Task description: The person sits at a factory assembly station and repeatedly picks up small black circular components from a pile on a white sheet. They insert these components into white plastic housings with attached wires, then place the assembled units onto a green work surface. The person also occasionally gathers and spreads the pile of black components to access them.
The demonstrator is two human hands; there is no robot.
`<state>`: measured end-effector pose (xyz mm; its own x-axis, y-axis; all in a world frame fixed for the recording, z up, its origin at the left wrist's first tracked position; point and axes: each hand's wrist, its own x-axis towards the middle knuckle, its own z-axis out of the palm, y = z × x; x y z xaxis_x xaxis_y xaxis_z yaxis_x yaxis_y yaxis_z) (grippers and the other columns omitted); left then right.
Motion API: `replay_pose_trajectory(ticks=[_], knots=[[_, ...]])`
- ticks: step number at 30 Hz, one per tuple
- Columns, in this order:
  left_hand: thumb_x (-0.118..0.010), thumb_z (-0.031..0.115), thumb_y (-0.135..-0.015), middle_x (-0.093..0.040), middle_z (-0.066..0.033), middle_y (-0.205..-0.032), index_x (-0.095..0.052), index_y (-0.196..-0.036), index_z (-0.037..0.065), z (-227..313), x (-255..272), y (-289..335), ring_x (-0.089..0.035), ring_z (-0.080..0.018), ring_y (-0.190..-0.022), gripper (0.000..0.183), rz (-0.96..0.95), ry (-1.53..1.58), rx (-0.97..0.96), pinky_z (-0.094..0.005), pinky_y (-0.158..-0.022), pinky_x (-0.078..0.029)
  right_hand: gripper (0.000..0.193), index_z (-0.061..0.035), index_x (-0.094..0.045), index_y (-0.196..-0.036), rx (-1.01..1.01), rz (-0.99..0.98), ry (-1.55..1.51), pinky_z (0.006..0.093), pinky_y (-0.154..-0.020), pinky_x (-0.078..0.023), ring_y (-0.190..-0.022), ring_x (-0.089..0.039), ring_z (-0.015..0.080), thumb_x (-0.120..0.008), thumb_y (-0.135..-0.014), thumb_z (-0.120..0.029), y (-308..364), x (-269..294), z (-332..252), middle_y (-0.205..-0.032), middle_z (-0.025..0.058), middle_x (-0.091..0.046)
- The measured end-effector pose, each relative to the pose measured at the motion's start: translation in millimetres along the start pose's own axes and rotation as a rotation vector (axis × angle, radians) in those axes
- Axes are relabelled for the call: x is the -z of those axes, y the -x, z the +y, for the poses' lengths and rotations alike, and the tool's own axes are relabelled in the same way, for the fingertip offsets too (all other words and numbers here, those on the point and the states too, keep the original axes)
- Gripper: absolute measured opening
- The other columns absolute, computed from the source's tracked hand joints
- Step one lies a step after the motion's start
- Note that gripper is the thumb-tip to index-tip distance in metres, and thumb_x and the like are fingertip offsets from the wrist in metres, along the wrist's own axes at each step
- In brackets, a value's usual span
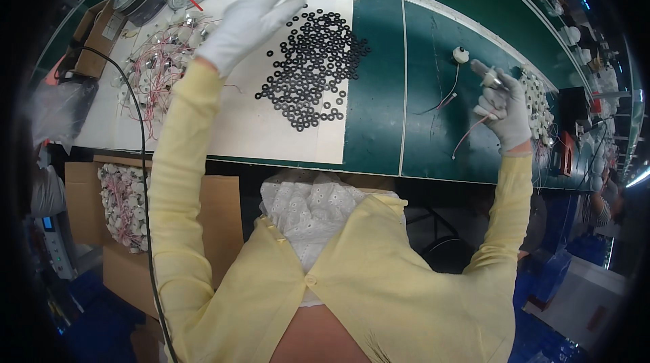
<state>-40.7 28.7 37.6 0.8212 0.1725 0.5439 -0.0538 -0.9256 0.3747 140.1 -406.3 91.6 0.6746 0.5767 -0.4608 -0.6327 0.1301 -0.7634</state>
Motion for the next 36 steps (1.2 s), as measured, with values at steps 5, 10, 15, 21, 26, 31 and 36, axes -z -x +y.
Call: replay_pose_trajectory(ticks=[5, 10, 15, 21, 26, 31, 36], knots=[[-0.046, 0.043, -0.104, -0.061, -0.0142, -0.140, -0.061, -0.138, 0.012, -29.8, -48.3, -18.6, -0.052, -0.0333, -0.133, 0.049, -0.153, 0.022, -0.156, -0.0415, -0.113, -0.041, 0.058, 0.0052, -0.042, -0.148, 0.175, -0.198, -0.037, 0.0253, -0.048, -0.028, -0.041, -0.028, 0.0076, -0.049, -0.106, -0.033, 37.7, 18.5, -1.9, -0.050, -0.0040, -0.034], [-0.047, 0.048, -0.104, -0.058, -0.0138, -0.145, -0.061, -0.140, 0.011, -17.1, -57.5, -28.3, -0.050, -0.0329, -0.136, 0.053, -0.374, 0.211, -0.158, -0.0397, -0.116, -0.039, 0.062, 0.0068, -0.040, -0.149, 0.242, -0.202, -0.046, 0.0261, -0.047, -0.028, -0.041, -0.029, 0.0080, -0.053, -0.104, -0.033, 65.1, 30.1, 6.6, -0.048, -0.0046, -0.034], [-0.053, 0.039, -0.104, -0.063, -0.0150, -0.135, -0.064, -0.132, 0.007, 4.3, -61.6, -19.2, -0.057, -0.0352, -0.126, 0.044, -0.321, 0.132, -0.452, -0.0419, -0.109, -0.045, 0.065, 0.0096, -0.039, -0.148, 0.241, -0.238, -0.050, 0.0264, -0.045, -0.027, -0.040, -0.030, 0.0084, -0.054, -0.102, -0.033, 67.1, 28.5, 16.4, -0.048, -0.0040, -0.034], [-0.058, 0.030, -0.101, -0.063, -0.0174, -0.132, -0.062, -0.131, 0.004, 19.9, -46.6, -3.3, -0.058, -0.0372, -0.121, 0.040, -0.320, 0.137, -0.532, -0.0439, -0.106, -0.047, 0.062, 0.0110, -0.045, -0.144, 0.217, -0.351, -0.067, 0.0261, -0.044, -0.027, -0.039, -0.030, 0.0080, -0.051, -0.104, -0.036, 62.1, 22.1, 26.0, -0.046, -0.0019, -0.038], [-0.055, 0.037, -0.102, -0.061, -0.0171, -0.135, -0.062, -0.132, 0.007, 44.7, -51.2, -14.1, -0.056, -0.0363, -0.126, 0.043, -0.240, 0.005, -0.600, -0.0427, -0.108, -0.045, 0.062, 0.0063, -0.048, -0.145, 0.269, -0.533, -0.162, 0.0269, -0.044, -0.027, -0.038, -0.029, 0.0086, -0.051, -0.105, -0.041, 50.3, 9.2, 31.7, -0.047, -0.0030, -0.038], [-0.049, 0.043, -0.104, -0.056, -0.0194, -0.145, -0.057, -0.140, 0.007, 68.3, -70.3, -23.2, -0.051, -0.0406, -0.134, 0.051, -0.418, -0.101, -0.630, -0.0482, -0.114, -0.039, 0.059, 0.0044, -0.053, -0.141, 0.261, -0.704, -0.263, 0.0277, -0.044, -0.028, -0.037, -0.030, 0.0085, -0.051, -0.104, -0.042, 35.1, -20.0, 42.9, -0.050, -0.0027, -0.041], [-0.053, 0.036, -0.103, -0.059, -0.0193, -0.141, -0.059, -0.137, 0.006, 64.4, -52.7, -3.5, -0.055, -0.0421, -0.129, 0.046, -0.423, -0.005, -0.646, -0.0486, -0.113, -0.041, 0.072, 0.0151, -0.045, -0.141, 0.271, -0.260, -0.138, 0.0256, -0.041, -0.032, -0.034, -0.038, 0.0118, -0.061, -0.099, -0.041, 41.4, -14.6, 62.6, -0.058, 0.0004, -0.059]])
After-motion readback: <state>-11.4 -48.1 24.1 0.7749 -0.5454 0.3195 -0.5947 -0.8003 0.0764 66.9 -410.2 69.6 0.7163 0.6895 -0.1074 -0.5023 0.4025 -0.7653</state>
